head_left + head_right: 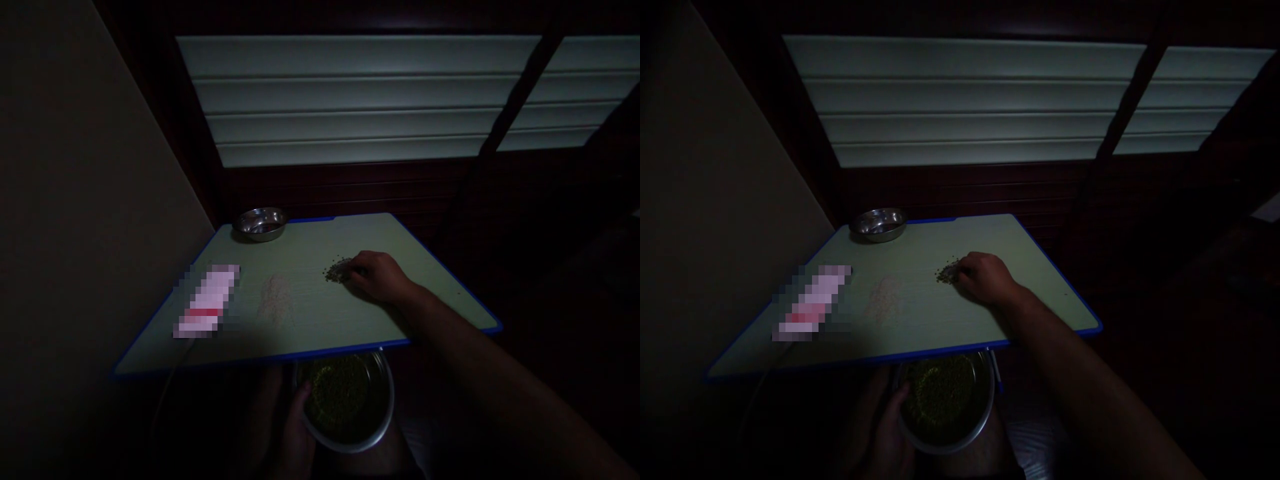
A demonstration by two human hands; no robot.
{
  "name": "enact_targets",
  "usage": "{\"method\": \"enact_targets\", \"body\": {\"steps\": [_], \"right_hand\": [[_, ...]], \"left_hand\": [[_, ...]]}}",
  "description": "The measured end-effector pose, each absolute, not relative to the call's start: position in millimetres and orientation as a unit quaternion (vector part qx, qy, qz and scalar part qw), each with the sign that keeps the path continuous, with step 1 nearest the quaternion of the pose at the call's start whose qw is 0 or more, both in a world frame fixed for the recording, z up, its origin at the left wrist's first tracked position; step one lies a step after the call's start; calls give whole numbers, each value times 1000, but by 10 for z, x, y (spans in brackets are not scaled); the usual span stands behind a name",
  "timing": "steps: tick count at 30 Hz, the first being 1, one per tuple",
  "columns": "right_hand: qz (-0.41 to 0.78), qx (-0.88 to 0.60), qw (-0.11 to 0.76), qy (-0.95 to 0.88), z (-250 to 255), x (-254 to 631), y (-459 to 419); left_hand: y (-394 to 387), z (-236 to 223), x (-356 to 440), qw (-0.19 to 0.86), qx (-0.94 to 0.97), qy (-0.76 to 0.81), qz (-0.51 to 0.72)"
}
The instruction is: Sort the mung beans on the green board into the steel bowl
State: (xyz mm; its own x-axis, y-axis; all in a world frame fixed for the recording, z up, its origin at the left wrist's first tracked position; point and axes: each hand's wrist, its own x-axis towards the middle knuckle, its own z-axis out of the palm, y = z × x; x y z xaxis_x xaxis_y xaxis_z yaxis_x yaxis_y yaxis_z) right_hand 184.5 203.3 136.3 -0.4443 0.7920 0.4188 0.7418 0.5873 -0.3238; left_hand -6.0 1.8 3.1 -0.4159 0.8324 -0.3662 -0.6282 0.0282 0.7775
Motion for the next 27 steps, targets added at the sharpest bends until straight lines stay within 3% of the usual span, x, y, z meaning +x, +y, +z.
{"method": "enact_targets", "body": {"steps": [7, 17, 27], "right_hand": [[75, -398, 273, -873, 1380, 1818, 1974], [214, -461, 377, -775, 1396, 2042, 2096], [339, -415, 361, -763, 1409, 2052, 2052]], "left_hand": [[34, 103, -30, 501, 106, 509, 692], [17, -116, -52, 528, 89, 489, 688], [30, 29, -28, 512, 93, 505, 689]]}}
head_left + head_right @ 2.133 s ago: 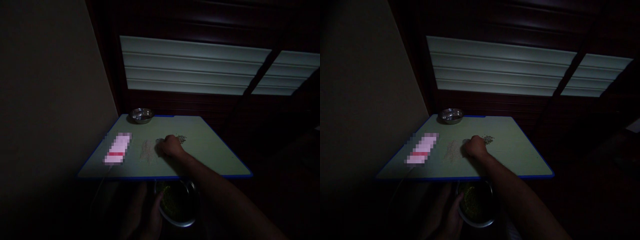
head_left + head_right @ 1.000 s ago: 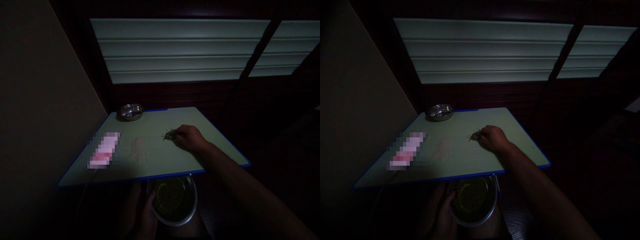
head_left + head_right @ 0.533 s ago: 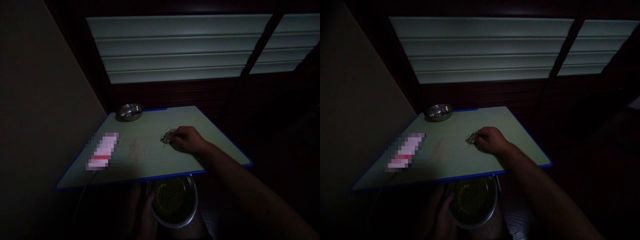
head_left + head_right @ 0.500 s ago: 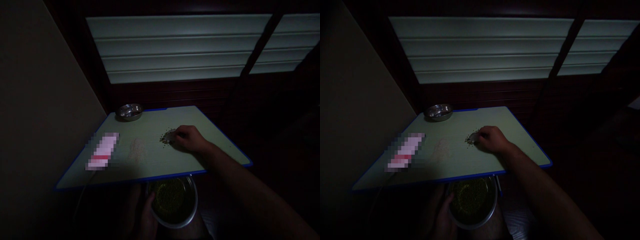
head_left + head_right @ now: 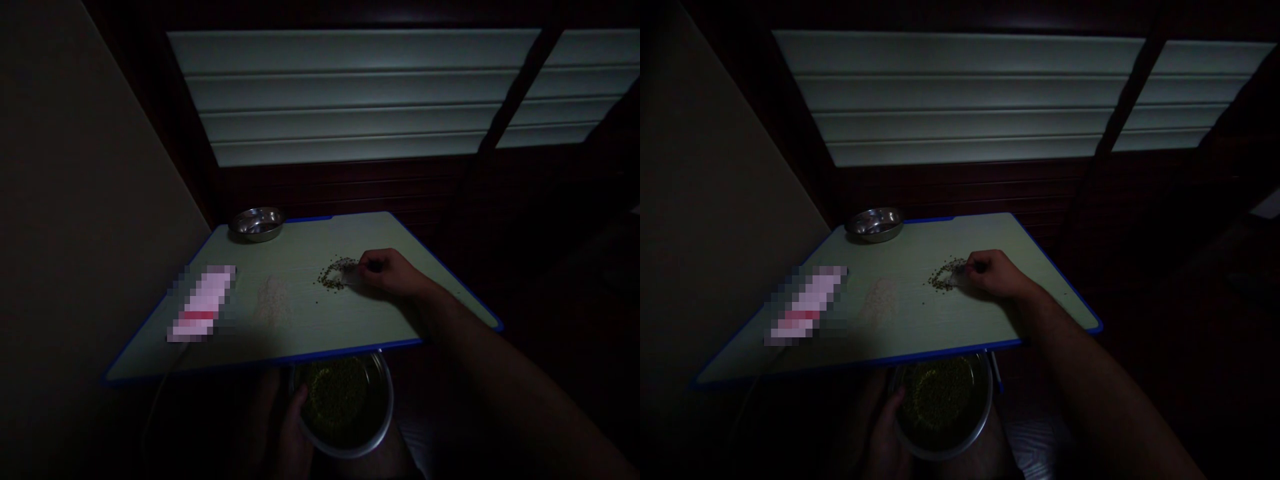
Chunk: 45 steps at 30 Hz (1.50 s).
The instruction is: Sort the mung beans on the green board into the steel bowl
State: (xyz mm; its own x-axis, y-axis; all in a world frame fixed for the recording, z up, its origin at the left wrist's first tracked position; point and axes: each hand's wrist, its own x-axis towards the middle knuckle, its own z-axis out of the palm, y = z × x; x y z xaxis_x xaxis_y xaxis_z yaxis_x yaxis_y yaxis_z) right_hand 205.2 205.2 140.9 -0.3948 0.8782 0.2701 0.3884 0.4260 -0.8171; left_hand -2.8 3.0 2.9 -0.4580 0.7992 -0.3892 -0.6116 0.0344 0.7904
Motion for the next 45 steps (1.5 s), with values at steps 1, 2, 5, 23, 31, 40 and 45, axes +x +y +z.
{"method": "enact_targets", "body": {"steps": [1, 2, 5, 23, 31, 40, 45], "right_hand": [[341, -410, 361, -765, 1412, 2044, 2045], [344, -407, 360, -766, 1414, 2036, 2038], [350, -405, 352, -768, 1424, 2014, 2015], [300, -376, 326, -814, 1362, 1887, 1949], [261, -364, 324, -834, 1371, 1837, 1916], [326, -394, 320, -797, 1443, 1907, 1915], [312, -424, 314, -790, 1444, 1964, 1970]], "left_hand": [[28, 35, -35, 512, 97, 504, 688], [27, 39, -42, 511, 99, 504, 689], [28, 40, -65, 493, 108, 517, 692], [15, 142, -36, 477, 134, 520, 696], [33, 46, -40, 503, 117, 499, 696], [31, 87, -17, 504, 104, 496, 700], [20, 98, -29, 536, 89, 499, 675]]}}
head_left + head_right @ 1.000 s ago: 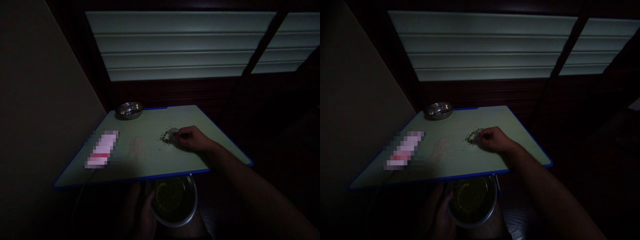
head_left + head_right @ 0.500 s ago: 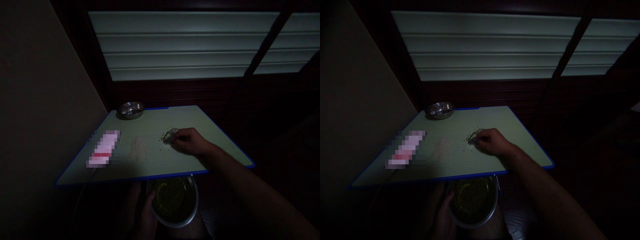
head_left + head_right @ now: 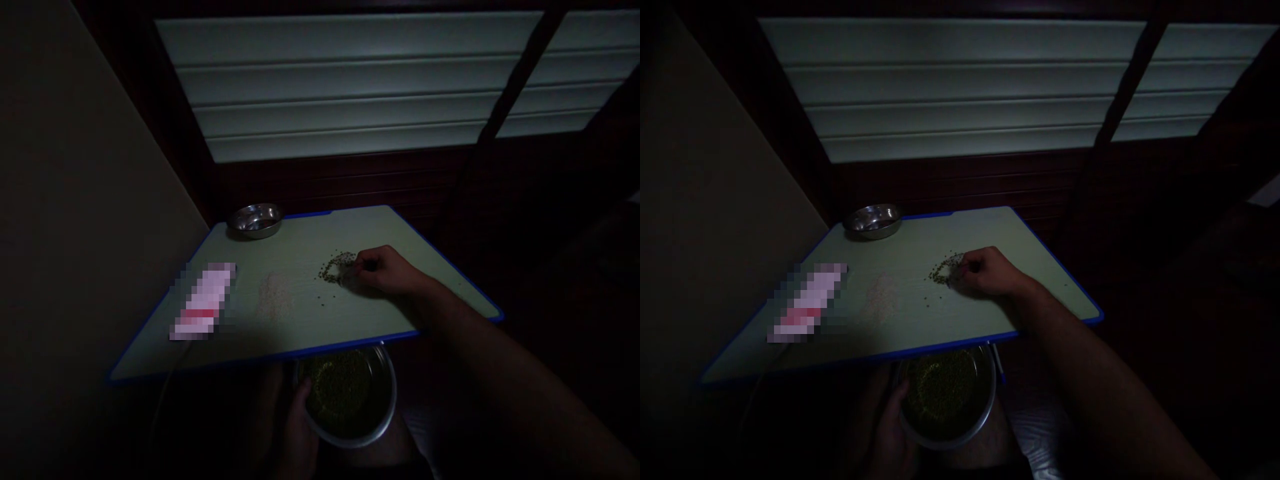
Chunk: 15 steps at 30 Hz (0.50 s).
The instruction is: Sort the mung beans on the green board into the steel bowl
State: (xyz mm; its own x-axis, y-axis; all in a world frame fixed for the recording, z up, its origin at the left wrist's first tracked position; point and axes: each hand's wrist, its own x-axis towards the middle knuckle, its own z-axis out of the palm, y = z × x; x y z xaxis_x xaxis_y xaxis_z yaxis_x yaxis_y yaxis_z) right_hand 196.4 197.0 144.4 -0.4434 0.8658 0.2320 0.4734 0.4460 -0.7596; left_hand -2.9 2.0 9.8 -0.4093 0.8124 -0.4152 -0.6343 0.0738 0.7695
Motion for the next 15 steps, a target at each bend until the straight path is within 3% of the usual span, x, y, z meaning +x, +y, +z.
{"method": "enact_targets", "body": {"steps": [8, 15], "right_hand": [[290, -444, 356, -770, 1452, 1992, 2011], [311, -424, 330, -784, 1437, 1938, 1976]], "left_hand": [[31, 150, -10, 568, 28, 507, 648], [37, -7, -41, 620, -20, 489, 613]]}}
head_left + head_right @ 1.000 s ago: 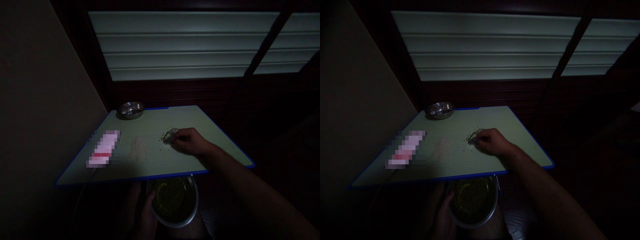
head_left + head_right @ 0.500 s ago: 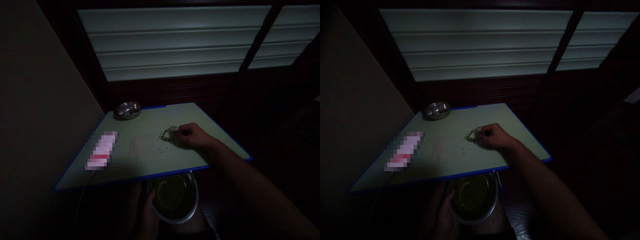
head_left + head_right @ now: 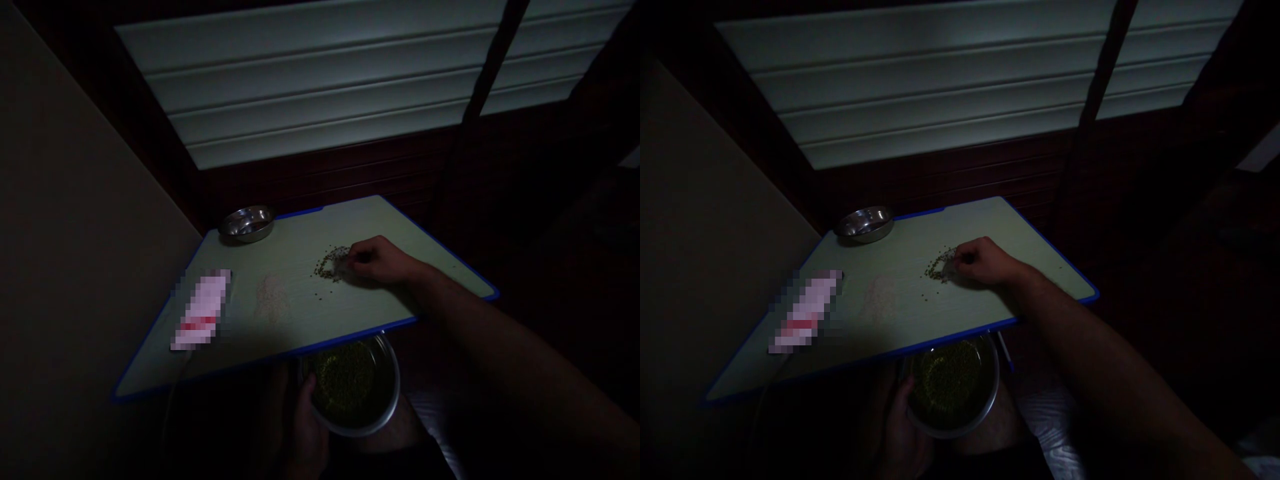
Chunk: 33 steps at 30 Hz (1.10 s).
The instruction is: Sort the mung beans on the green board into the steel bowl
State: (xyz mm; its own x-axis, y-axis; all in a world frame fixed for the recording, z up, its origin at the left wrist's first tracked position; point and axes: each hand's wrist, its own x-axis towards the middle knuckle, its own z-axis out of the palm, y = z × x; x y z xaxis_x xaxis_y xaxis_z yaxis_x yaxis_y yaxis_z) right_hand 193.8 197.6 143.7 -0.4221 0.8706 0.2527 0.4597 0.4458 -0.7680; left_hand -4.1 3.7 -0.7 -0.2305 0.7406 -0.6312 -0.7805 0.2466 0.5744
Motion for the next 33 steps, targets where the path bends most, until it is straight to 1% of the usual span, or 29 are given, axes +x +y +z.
{"method": "enact_targets", "body": {"steps": [5, 9, 12, 16, 20, 24, 28, 33], "right_hand": [[342, -415, 355, -765, 1468, 1962, 1971], [363, -421, 320, -767, 1483, 1985, 1981], [349, -432, 307, -773, 1478, 1990, 1991], [314, -453, 316, -772, 1478, 1999, 2009], [306, -463, 327, -765, 1477, 2006, 2019], [330, -449, 341, -757, 1464, 1989, 2009], [359, -426, 327, -763, 1446, 1971, 2005], [379, -414, 329, -759, 1417, 1972, 2017]], "left_hand": [[50, 70, -31, 620, -50, 489, 611], [61, 101, -35, 611, -43, 501, 612], [59, 84, -46, 612, -37, 500, 611], [58, 30, -60, 622, -57, 500, 600], [58, -3, -67, 605, -43, 508, 612], [60, 39, -53, 613, -30, 507, 605], [66, 85, -33, 599, -33, 509, 617], [59, 72, -34, 620, -40, 496, 607]]}}
